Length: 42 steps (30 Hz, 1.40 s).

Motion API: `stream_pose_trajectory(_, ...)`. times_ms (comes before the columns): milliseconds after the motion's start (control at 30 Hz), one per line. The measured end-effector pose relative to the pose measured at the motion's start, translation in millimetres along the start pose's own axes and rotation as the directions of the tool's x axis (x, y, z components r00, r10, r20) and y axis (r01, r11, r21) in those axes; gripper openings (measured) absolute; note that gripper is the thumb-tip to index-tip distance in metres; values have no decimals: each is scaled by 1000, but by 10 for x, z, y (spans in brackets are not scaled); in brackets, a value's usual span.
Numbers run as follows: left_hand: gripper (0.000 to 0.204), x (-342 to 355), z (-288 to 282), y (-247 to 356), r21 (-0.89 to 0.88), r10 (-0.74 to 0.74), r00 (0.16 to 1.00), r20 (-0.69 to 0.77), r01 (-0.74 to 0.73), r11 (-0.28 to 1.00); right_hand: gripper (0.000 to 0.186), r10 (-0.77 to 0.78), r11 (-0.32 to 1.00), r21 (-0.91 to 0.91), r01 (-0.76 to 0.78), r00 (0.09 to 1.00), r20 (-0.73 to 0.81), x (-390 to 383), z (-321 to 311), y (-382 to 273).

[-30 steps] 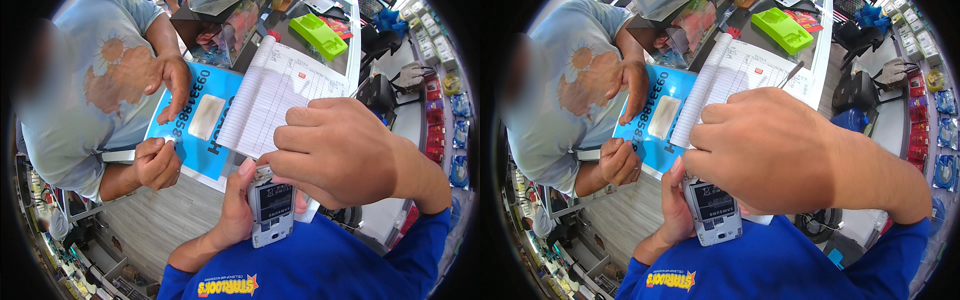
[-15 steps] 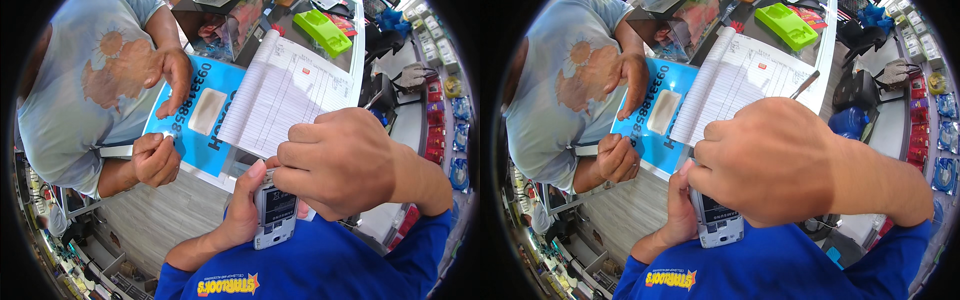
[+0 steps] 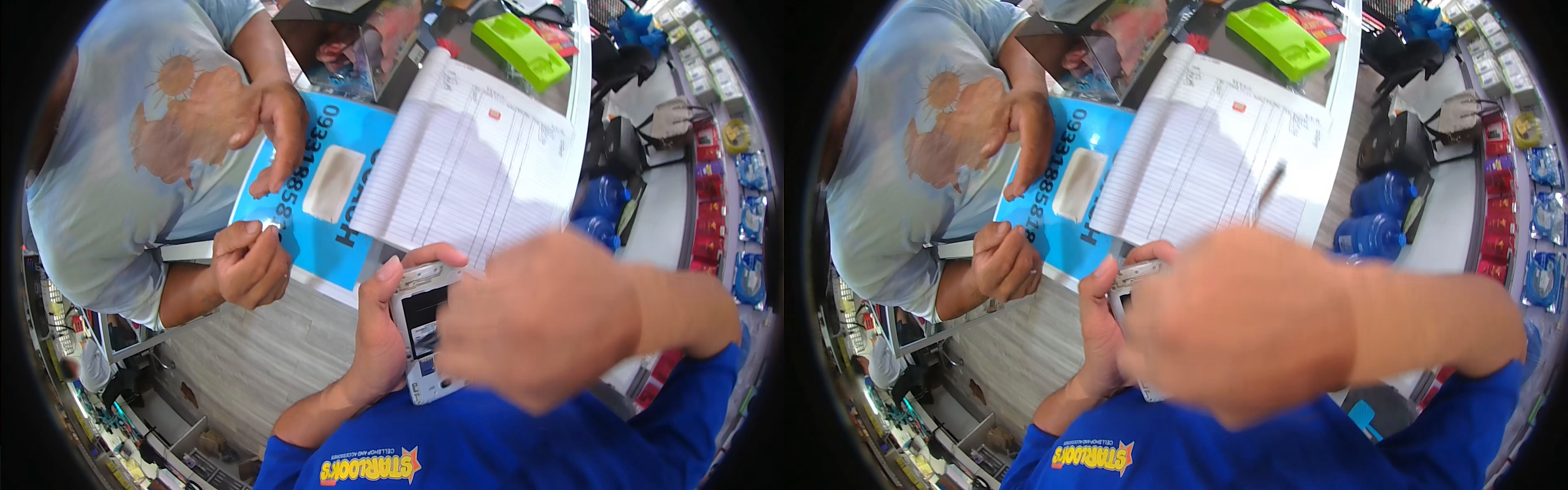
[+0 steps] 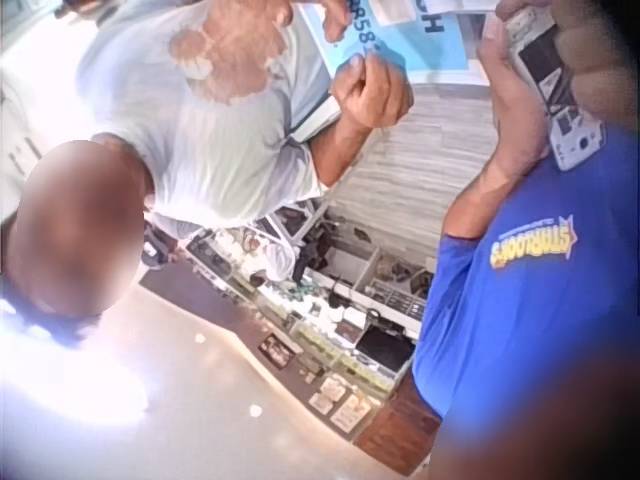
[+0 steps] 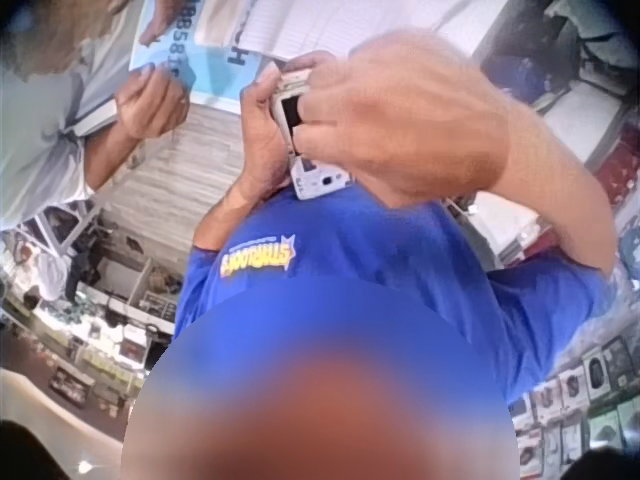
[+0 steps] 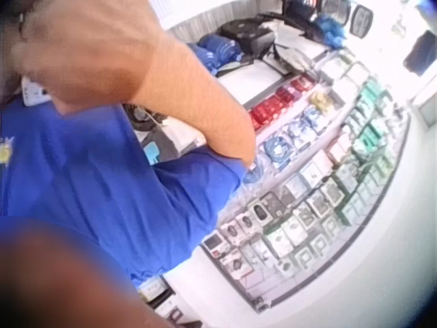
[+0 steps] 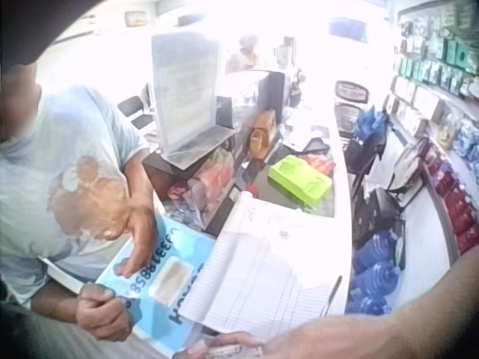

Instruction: The person disassembles a Samsung smartphone, removes the battery and SIM card, and then reassembles the device. The person then places the phone into a blue plastic bag.

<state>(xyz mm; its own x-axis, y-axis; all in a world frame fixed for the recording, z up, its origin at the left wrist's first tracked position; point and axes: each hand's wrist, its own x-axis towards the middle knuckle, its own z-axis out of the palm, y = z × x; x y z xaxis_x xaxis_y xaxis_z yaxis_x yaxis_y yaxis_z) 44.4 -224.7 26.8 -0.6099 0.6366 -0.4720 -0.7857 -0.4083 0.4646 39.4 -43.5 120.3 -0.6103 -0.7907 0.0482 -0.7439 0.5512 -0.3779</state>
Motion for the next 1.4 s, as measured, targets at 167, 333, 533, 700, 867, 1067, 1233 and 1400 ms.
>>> stream_pose_trajectory(167,62,-35,-50,-54,-33,29,995,-91,-32,999,16,184,978,132,-163,969,-165,-208,248,206)
stream_pose_trajectory(333,65,60,-243,-10,-126,67,998,15,-65,990,32,563,825,366,-430,685,-463,-200,933,131)
stream_pose_trajectory(533,71,96,-304,-28,-142,140,987,73,-129,981,27,562,823,355,-444,536,-630,-252,1222,146)
stream_pose_trajectory(700,77,77,-330,96,-159,150,975,166,-124,979,16,615,749,257,-610,498,-611,-459,931,237)
stream_pose_trajectory(867,79,97,-336,179,-286,94,961,259,-17,958,19,545,776,113,-620,570,-615,-378,1065,554)
stream_pose_trajectory(1067,77,111,-363,263,-316,153,956,252,-69,946,23,451,855,138,-501,585,-674,-297,1033,552)
stream_pose_trajectory(1233,74,160,-200,316,-277,460,885,73,-425,862,31,744,336,890,-309,667,-49,-285,855,1)
stream_pose_trajectory(1400,67,424,-19,302,-100,535,842,72,-527,844,39,796,31,993,-116,604,46,-276,1094,65)
